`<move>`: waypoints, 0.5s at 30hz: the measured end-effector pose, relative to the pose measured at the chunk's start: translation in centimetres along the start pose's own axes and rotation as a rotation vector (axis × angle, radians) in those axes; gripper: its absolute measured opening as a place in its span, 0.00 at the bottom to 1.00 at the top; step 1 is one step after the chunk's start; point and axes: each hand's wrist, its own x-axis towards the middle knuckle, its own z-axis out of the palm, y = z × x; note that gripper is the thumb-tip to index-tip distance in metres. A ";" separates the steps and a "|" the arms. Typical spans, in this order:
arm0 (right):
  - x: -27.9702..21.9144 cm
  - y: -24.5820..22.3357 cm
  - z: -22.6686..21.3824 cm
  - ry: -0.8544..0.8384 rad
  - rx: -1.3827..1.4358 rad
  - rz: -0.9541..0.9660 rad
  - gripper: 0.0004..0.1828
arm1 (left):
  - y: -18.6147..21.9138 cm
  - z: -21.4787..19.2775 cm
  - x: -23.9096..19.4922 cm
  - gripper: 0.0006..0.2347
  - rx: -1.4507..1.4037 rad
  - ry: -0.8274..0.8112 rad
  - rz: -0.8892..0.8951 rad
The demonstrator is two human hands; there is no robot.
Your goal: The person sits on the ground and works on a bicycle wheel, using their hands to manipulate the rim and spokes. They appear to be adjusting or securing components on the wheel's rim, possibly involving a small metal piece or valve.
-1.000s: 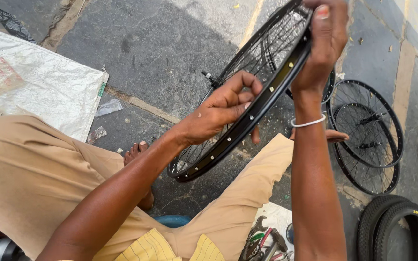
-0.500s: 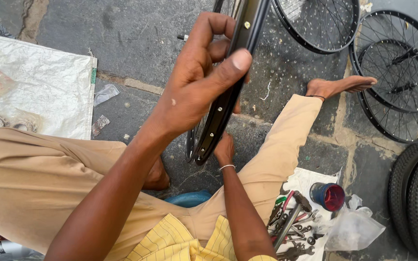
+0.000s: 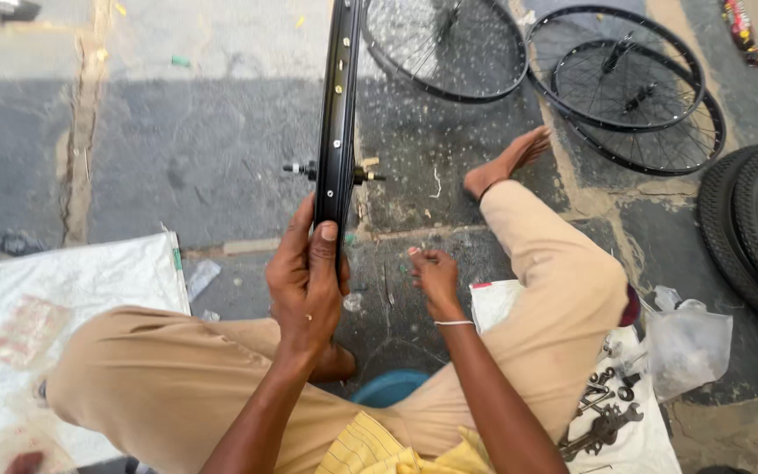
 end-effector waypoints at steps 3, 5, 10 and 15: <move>-4.1 -9.9 -3.2 -0.031 0.115 -0.388 0.12 | 0.8 -1.0 0.3 0.19 0.063 -0.052 0.009; -6.2 -16.5 -4.6 -0.003 0.134 -0.557 0.10 | 0.5 -0.9 0.4 0.18 0.062 -0.025 0.005; -10.2 -23.3 -4.0 -0.013 0.203 -0.583 0.11 | -0.2 -1.0 -0.3 0.18 0.077 0.002 -0.051; -9.3 -22.4 -3.2 -0.088 0.146 -0.530 0.12 | -0.3 -2.3 -0.2 0.17 0.183 -0.066 -0.085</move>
